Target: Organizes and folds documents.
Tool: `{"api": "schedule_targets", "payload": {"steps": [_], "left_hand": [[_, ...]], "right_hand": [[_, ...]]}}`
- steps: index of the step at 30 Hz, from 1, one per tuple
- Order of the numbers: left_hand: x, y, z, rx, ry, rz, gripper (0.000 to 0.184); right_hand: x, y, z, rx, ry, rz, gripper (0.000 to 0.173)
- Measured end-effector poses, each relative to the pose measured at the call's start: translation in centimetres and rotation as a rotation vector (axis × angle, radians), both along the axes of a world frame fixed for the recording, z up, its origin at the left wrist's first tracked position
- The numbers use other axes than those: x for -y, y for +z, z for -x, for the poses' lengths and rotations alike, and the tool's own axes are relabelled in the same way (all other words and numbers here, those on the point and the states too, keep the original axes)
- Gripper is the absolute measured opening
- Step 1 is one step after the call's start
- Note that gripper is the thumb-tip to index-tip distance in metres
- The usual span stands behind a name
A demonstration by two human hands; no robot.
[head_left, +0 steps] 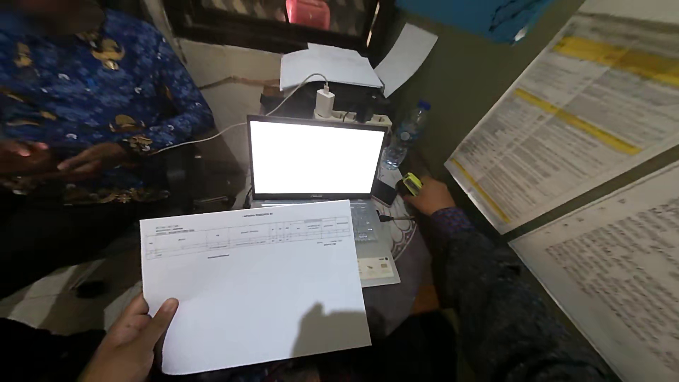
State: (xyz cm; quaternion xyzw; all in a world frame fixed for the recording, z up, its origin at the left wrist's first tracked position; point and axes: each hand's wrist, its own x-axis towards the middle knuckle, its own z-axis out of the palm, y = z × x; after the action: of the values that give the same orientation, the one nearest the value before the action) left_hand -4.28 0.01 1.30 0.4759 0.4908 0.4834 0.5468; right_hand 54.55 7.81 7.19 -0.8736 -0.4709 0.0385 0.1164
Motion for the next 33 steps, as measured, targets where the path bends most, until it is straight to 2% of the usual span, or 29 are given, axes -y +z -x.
{"api": "schedule_targets", "payload": {"steps": [8,12,17,23,26,29,31,33], "left_hand": [[-0.1,-0.2,0.0,-0.002,-0.025,-0.021,0.028],[-0.3,-0.1,-1.0,0.033,-0.051,-0.026,0.028],[-0.4,0.6,-1.8,0.017,-0.057,-0.008,0.027],[-0.5,0.8,-2.2,0.013,-0.070,-0.036,0.027],[-0.1,1.3,-3.1,-0.013,-0.089,-0.026,0.027],[0.3,1.9,-4.6,-0.044,-0.105,0.024,0.028],[0.5,2.4,-6.0,-0.040,-0.157,0.043,0.028],[0.7,2.9,-7.4,-0.040,-0.218,0.055,0.029]], "right_hand": [[-1.2,-0.5,0.7,-0.047,-0.013,-0.012,0.060],[-1.3,-0.4,0.9,-0.068,0.004,-0.008,0.056],[-1.8,-0.8,-0.5,-0.113,0.043,-0.046,0.059],[-3.6,-1.5,-1.4,-0.080,0.104,-0.053,0.056],[-2.4,-0.5,-0.4,-0.090,0.093,-0.127,0.054],[1.2,0.7,1.3,-0.285,0.050,-0.327,0.060],[4.6,1.0,2.2,-0.580,0.029,-0.473,0.054],[8.4,0.9,2.6,-0.965,0.044,-0.578,0.040]]}}
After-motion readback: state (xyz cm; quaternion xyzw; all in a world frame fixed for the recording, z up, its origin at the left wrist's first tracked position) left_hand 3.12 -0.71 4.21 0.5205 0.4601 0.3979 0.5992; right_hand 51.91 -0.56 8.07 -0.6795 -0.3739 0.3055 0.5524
